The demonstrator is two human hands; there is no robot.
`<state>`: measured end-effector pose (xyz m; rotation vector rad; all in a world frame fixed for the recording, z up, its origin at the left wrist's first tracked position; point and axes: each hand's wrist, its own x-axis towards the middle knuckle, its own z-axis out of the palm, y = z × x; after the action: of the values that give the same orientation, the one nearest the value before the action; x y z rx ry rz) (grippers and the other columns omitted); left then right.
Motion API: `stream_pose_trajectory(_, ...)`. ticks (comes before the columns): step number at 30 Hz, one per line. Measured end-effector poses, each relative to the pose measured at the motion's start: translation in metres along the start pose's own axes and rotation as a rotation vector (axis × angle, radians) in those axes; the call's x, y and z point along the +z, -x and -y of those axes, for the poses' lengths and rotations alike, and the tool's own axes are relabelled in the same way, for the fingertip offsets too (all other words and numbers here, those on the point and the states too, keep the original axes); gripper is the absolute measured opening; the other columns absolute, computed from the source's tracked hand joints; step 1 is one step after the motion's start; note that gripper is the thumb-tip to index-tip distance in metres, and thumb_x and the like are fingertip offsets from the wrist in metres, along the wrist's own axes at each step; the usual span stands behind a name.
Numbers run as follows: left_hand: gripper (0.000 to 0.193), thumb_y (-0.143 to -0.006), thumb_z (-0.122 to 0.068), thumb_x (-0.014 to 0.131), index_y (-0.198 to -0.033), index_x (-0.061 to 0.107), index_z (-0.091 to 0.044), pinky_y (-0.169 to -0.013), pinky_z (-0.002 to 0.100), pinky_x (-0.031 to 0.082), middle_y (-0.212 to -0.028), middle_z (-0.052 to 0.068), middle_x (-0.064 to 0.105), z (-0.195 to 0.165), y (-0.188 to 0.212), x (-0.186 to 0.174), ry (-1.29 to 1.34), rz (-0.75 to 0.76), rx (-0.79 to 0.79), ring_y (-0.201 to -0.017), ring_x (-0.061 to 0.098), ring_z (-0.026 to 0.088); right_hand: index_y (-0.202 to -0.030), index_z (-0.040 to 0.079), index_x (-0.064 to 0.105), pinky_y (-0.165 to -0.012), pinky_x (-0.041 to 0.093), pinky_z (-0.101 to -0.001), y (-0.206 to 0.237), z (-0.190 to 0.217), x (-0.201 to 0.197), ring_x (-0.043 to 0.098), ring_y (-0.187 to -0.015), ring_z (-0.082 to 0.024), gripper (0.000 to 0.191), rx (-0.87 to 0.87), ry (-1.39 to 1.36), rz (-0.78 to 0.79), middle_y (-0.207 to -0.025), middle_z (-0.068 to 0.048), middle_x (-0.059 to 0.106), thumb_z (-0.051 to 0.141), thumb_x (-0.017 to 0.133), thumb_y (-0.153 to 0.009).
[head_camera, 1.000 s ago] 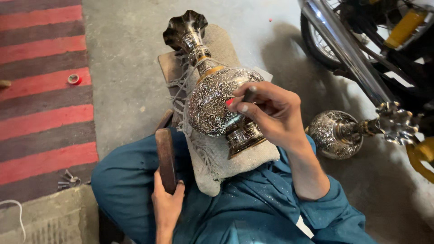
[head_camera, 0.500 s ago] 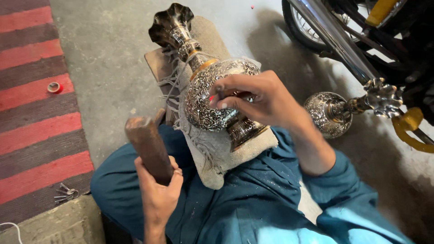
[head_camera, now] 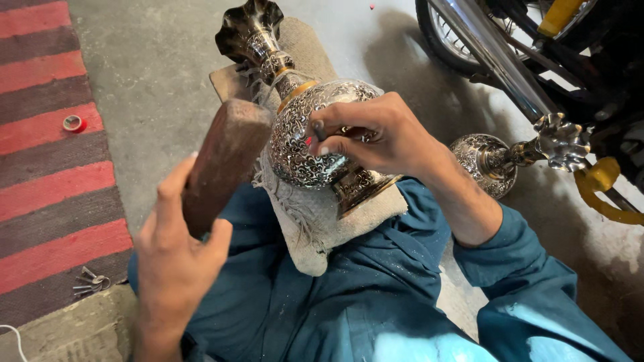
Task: The person sits cross-legged on the floor with an ornate brass vase resting on a cloth cushion on their lap. They hold a small chisel against the vase's engraved surface and strike it with a wooden mallet, repositioning the chisel repeatedly to chase the decorative pattern, occasionally rotating the vase.
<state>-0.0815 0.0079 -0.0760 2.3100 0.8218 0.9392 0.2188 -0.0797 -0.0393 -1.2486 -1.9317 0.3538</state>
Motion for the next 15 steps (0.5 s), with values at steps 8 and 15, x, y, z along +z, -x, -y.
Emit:
stream_pose_trajectory(8,0.082,-0.078,0.003,0.070,-0.153,0.040,-0.011,-0.101,0.050,0.052,-0.137,0.020,0.062,-0.019,-0.023,-0.014,-0.115,-0.036,0.160,-0.121,0.063,0.042,-0.129,0.002,0.068,-0.086,0.066,-0.0285,0.002,-0.006,0.002,0.080,-0.097,-0.017,0.033,0.000,-0.015,-0.005,-0.107,-0.006,0.079,0.012,0.077,-0.099)
stream_pose_trajectory(15,0.086,-0.076,0.002,0.076,-0.154,0.046,-0.016,-0.090,0.051,0.050,-0.102,0.014,0.058,-0.020,-0.028,-0.013,-0.399,0.010,0.205,-0.097,0.061,0.037,-0.128,0.004,0.068,-0.083,0.066,-0.0290,0.004,-0.009,0.003,0.080,-0.094,-0.017,0.032,0.009,0.020,-0.004,-0.105,-0.006,0.079,0.014,0.076,-0.098)
